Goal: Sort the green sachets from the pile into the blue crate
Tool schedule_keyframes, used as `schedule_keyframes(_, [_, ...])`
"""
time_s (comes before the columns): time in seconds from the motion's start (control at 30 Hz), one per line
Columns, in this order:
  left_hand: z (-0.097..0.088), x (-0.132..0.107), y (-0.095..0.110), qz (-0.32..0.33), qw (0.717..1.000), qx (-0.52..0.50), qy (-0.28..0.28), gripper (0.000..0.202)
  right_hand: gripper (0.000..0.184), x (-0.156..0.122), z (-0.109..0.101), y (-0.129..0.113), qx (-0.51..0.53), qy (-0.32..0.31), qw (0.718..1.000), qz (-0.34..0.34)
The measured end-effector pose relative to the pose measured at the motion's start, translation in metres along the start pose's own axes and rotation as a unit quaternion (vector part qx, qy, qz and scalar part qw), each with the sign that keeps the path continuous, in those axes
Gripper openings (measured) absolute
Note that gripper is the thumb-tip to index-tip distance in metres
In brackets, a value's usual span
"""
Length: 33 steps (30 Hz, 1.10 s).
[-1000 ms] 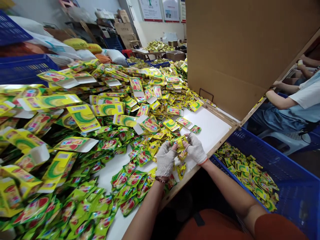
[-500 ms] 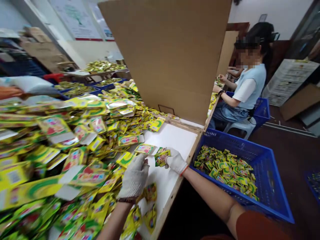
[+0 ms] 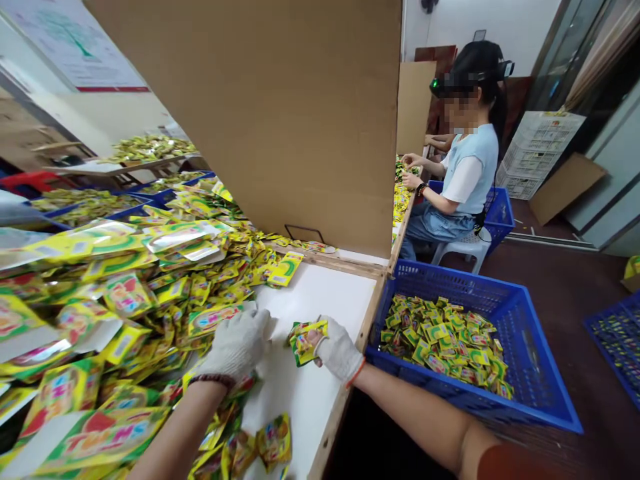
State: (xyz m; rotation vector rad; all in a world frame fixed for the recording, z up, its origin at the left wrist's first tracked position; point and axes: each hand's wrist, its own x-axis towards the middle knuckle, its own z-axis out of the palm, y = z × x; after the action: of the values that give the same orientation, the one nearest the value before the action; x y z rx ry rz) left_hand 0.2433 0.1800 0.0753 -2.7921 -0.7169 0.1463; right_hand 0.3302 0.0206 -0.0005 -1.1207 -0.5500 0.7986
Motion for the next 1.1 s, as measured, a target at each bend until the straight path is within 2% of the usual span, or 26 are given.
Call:
schedule_keyframes(0.07, [-0.009,-0.014,0.005,-0.040,0.998,-0.046,-0.002,0.034,0.041,-0.002,-0.002,-0.002,0.014,0.017,1.000,-0.011])
schedule_keyframes(0.17, [-0.016,-0.047,0.016,-0.117,0.987,-0.109,-0.013,0.042,0.041,-0.002,-0.005,-0.005,0.029,0.038,0.999,-0.020])
schedule_keyframes(0.23, [-0.015,-0.076,0.024,-0.153,0.980,-0.130,-0.006,0.045,0.040,-0.002,-0.006,-0.006,0.028,0.043,0.998,-0.020])
schedule_keyframes(0.33, [-0.004,-0.122,0.036,-0.189,0.969,-0.162,0.002,0.033,0.039,-0.009,0.001,-0.008,0.025,0.042,0.999,-0.014])
schedule_keyframes(0.47, [0.016,-0.169,0.053,-0.213,0.960,-0.180,0.032,0.024,0.033,-0.037,0.027,-0.011,0.000,-0.027,0.999,-0.048])
schedule_keyframes(0.57, [0.026,-0.191,0.061,-0.216,0.954,-0.203,0.052,0.019,0.022,-0.061,0.041,-0.013,-0.117,-0.105,0.982,-0.102])
schedule_keyframes(0.63, [0.030,-0.201,0.064,-0.228,0.947,-0.214,0.073,0.017,0.019,-0.069,0.044,-0.014,-0.213,-0.164,0.956,-0.117])
schedule_keyframes(0.73, [0.035,-0.211,0.067,-0.225,0.943,-0.219,0.107,0.016,0.019,-0.071,0.043,-0.019,-0.349,-0.246,0.898,-0.105])
schedule_keyframes(0.87, [0.045,-0.215,0.075,-0.191,0.945,-0.224,0.140,0.008,0.016,-0.071,0.047,-0.035,-0.484,-0.333,0.805,-0.084])
schedule_keyframes(0.97, [0.051,-0.215,0.081,-0.174,0.944,-0.214,0.178,0.006,0.015,-0.074,0.052,-0.050,-0.535,-0.416,0.725,-0.124])
schedule_keyframes(1.03, [0.051,-0.217,0.084,-0.168,0.946,-0.185,0.206,0.002,0.015,-0.075,0.052,-0.056,-0.562,-0.436,0.686,-0.151])
schedule_keyframes(1.1, [0.047,-0.221,0.086,-0.165,0.950,-0.142,0.224,0.011,0.016,-0.075,0.050,-0.057,-0.591,-0.401,0.682,-0.154])
